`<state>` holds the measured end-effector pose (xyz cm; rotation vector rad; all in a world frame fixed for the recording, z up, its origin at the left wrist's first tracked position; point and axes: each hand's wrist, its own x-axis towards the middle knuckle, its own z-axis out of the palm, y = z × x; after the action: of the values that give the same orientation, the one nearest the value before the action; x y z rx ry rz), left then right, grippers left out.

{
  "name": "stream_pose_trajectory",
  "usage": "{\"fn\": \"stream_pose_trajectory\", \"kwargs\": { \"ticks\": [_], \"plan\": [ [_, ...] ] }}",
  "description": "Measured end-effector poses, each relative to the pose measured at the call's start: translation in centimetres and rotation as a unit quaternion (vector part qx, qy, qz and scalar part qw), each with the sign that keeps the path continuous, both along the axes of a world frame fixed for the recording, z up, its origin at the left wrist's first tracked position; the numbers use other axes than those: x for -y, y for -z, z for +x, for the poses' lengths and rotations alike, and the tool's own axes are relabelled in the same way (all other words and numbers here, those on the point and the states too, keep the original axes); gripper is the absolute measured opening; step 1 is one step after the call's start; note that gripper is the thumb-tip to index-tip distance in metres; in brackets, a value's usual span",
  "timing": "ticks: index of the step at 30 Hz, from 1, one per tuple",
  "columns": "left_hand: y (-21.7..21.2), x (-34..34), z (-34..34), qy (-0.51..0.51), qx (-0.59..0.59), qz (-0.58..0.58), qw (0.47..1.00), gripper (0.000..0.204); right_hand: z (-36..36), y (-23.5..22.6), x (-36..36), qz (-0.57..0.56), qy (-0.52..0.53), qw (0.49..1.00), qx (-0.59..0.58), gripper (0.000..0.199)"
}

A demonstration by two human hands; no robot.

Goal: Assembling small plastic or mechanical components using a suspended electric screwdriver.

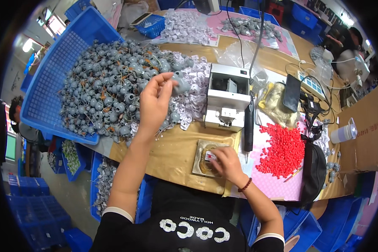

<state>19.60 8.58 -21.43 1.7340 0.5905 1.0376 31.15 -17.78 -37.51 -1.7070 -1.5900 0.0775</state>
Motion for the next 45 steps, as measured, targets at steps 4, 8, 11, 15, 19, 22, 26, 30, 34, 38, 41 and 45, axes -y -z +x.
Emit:
{"fn": "stream_pose_trajectory", "kwargs": {
  "ticks": [4, 8, 11, 15, 19, 22, 26, 30, 34, 38, 41, 45],
  "plan": [
    [-3.7, 5.4, -2.2, 0.181, 0.034, -0.074, 0.98, 0.017, 2.3, -3.8, 0.1, 0.125, 0.106, 0.982, -0.096, 0.028],
    [-3.5, 8.4, -3.3, 0.386, -0.034, -0.281, 0.878, 0.021, 3.9, -9.6, 0.1, 0.208, 0.053, 0.959, -0.183, 0.035],
    [-0.1, 9.8, -2.9, 0.433, 0.014, -0.437, 0.788, 0.022, 2.4, -10.2, 0.6, 0.088, -0.064, 0.929, -0.354, 0.045],
    [5.2, 10.3, -3.5, 0.403, 0.076, -0.623, 0.667, 0.023, 0.4, -9.1, 0.8, -0.052, -0.055, 0.808, -0.584, 0.037],
    [8.5, 11.4, -4.9, 0.32, 0.017, -0.654, 0.685, 0.025, 0.3, -5.9, 0.8, -0.059, 0.041, 0.89, -0.45, 0.022],
    [10.9, 12.3, -7.4, 0.276, -0.121, -0.446, 0.843, 0.024, 0.7, -5.2, 0.6, -0.035, 0.027, 0.996, -0.076, 0.022],
    [12.8, 13.6, -9.4, 0.218, -0.236, -0.033, 0.946, 0.025, -0.2, -2.2, 0.7, -0.069, -0.01, 0.995, 0.073, 0.029],
    [13.6, 14.3, -9.7, 0.216, -0.238, 0.101, 0.942, 0.029, -0.6, -0.7, 0.1, -0.104, -0.02, 0.988, 0.11, 0.033],
    [13.8, 14.5, -9.7, 0.236, -0.248, 0.12, 0.932, 0.03, -0.9, -0.5, -0.5, -0.122, -0.023, 0.983, 0.137, 0.029],
    [14.0, 14.5, -9.8, 0.245, -0.253, 0.128, 0.927, 0.031, -1.2, -1.8, -0.6, -0.162, -0.041, 0.973, 0.161, 0.032],
    [14.0, 14.2, -10.1, 0.23, -0.277, 0.147, 0.921, 0.032, -1.5, -2.0, -0.2, -0.16, -0.053, 0.97, 0.176, 0.033],
    [14.3, 13.8, -10.0, 0.171, -0.323, 0.209, 0.907, 0.033, -1.7, -2.2, -0.3, -0.165, -0.054, 0.965, 0.195, 0.029]
  ]
}}
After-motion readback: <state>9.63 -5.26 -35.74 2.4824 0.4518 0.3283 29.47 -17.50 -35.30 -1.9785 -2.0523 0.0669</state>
